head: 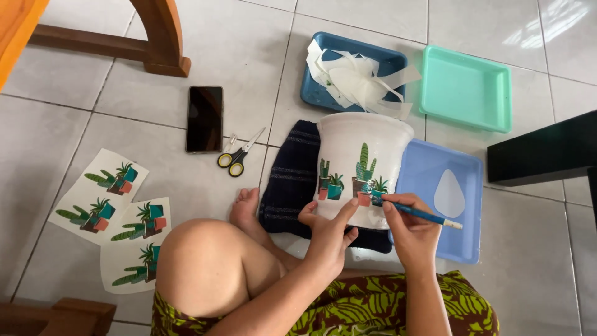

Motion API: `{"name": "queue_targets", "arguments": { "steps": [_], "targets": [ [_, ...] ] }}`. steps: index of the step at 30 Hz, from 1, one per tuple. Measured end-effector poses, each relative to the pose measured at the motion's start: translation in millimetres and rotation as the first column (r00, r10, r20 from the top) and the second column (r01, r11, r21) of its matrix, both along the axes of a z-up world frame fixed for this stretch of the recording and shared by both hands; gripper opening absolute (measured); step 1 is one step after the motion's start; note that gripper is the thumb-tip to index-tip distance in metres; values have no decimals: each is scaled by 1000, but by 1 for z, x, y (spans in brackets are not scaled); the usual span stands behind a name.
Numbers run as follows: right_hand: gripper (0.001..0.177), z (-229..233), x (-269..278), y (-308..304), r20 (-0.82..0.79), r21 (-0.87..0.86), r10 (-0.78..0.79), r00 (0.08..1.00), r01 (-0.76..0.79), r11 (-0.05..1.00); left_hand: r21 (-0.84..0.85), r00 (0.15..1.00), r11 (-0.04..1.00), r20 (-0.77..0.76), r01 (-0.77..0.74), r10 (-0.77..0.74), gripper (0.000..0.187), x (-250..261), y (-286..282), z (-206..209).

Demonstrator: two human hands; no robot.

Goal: Applying cactus-themed decals to a white vase and cutting out more decals from a sheet using scissors.

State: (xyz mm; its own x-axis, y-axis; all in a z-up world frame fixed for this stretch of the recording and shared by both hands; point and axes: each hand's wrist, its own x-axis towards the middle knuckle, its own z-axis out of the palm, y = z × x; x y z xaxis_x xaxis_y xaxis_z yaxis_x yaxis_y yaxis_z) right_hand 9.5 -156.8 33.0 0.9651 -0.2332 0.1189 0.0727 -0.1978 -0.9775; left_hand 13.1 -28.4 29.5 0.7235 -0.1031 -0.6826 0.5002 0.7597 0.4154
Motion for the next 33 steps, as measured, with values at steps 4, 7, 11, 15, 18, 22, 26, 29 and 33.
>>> {"name": "queue_targets", "arguments": {
  "steps": [4,7,11,15,18,22,26,29,33],
  "targets": [
    [8,-4,-2,6,-27,-24,20,999,-20,1000,35,1000,999,6,2,-2,71,2,0,-7],
    [7,-3,-3,8,-22,-49,21,1000,-22,999,23,999,1000,40,-5,4,69,1,-1,-13],
    [7,-2,-2,9,-4,-127,14,1000,-14,992,51,999,999,54,-7,4,67,2,-3,-16],
    [9,-1,-1,9,1,-139,47,999,-47,989,84,1000,996,6,24,-25,68,4,0,-10],
    [5,-9,4,4,123,-224,86,989,-57,973,188,993,982,-113,1,21,86,9,-15,-32],
    [4,-12,4,-2,119,-217,75,990,-48,975,197,993,980,-117,7,16,86,11,-17,-34],
    [4,-17,5,-7,138,-190,81,987,-54,980,212,994,977,-105,14,8,85,11,-17,-36],
    [4,-18,4,-7,145,-178,79,986,-53,983,212,995,977,-104,14,9,85,11,-17,-35],
    [3,-23,4,-10,165,-157,82,983,-56,986,221,995,975,-99,10,12,85,12,-17,-35]
  ]
}}
